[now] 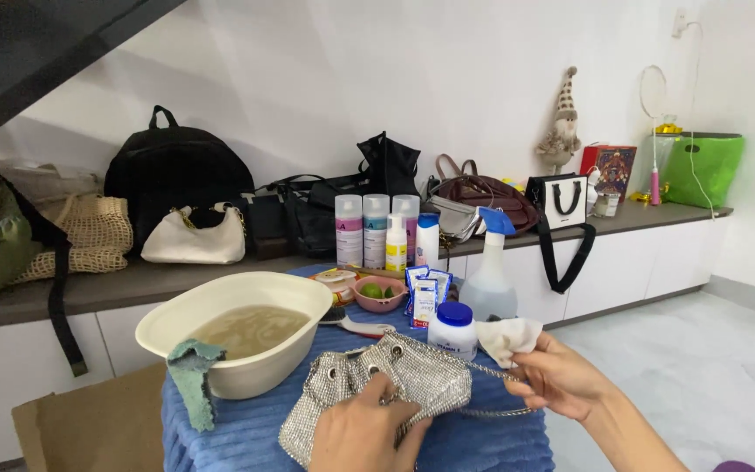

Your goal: Cleaning a silver mesh handbag using a cloth, cleaning solution, and a bowl of water.

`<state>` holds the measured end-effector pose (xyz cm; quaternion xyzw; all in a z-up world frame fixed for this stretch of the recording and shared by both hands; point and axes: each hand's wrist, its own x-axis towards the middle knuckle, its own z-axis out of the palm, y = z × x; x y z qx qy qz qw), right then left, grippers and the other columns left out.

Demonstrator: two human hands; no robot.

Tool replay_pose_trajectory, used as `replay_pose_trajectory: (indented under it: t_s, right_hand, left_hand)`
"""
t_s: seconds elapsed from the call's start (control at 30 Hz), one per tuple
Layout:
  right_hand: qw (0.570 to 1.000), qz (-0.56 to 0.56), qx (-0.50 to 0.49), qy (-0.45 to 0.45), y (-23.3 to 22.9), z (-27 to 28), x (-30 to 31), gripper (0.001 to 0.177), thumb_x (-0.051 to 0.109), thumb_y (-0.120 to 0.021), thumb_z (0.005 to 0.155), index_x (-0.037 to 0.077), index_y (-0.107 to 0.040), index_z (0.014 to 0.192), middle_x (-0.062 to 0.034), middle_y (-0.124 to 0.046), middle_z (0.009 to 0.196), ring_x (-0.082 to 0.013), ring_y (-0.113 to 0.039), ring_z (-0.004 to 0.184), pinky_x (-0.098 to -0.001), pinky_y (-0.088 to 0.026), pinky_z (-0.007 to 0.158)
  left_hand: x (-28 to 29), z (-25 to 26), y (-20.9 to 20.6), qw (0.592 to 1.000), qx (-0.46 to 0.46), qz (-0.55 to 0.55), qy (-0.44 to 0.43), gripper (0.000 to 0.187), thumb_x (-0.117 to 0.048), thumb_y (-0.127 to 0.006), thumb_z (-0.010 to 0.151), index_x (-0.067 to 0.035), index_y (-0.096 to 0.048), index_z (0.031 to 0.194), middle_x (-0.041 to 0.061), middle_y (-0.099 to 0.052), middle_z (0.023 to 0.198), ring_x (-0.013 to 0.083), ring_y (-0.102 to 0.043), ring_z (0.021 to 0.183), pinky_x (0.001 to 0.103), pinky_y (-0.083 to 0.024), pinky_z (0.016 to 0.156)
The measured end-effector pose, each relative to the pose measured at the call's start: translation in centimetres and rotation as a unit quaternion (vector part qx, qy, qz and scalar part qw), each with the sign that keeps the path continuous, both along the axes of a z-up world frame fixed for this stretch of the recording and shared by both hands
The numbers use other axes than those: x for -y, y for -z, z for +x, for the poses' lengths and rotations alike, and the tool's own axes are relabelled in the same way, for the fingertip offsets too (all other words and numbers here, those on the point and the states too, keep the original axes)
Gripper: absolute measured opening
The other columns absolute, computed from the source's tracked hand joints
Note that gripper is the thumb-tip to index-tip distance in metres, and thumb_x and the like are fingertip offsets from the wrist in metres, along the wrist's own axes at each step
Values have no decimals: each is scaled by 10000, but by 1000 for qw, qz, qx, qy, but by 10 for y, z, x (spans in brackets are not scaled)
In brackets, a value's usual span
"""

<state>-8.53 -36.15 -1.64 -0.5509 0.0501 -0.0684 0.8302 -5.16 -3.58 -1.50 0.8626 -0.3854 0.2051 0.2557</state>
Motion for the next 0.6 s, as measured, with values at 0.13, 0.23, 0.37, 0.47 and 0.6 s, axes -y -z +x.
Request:
replay_pose_trajectory:
  t_s: [0.13,0.23,0.37,0.47,0.6]
  right_hand:
    - [994,46,81,-57,3,-1,9,336,-60,-466,941,40,-537,1254,-237,-649,1019,-240,-491,494,-267,-310,293]
    - [980,85,159,-86,-6,-12,20,426,-27,-459,946,9,-484,1369,-245,-651,1088,-303,-681,638,-197,-544,351]
    - [972,66,212,-72,-44,-39,19,457,8,-453,963,-2,-469,1420,-241,-649,1088,-204,-628,674,-137,-489,345]
    - [979,19,205,-14,-69,-51,-5,472,22,-466,960,47,-500,1430,-199,-647,1032,-194,-632,651,-127,-547,361]
    - [987,38,158,19,-66,-44,-17,417,-35,-491,937,-32,-540,1351,-242,-641,972,-236,-680,646,-146,-588,349]
  left_hand:
    - [8,5,7,1000,12,26,13,158,-356,-771,849,-228,-839,913,35,-589,946,222,-674,566,321,-577,558]
    - [15,10,18,999,10,40,20,169,-347,-808,831,-247,-836,964,34,-591,982,213,-680,588,322,-587,557]
    - [16,5,12,996,-40,80,-3,257,-421,-776,871,-313,-796,1103,45,-576,1070,243,-717,659,356,-611,605]
    - [12,0,7,993,-45,110,25,372,-446,-779,876,-369,-721,1235,62,-560,1078,238,-709,725,361,-604,643]
    - [19,-6,31,992,-17,48,116,570,-788,-563,909,-367,-775,1230,115,-609,1025,248,-716,854,381,-593,744]
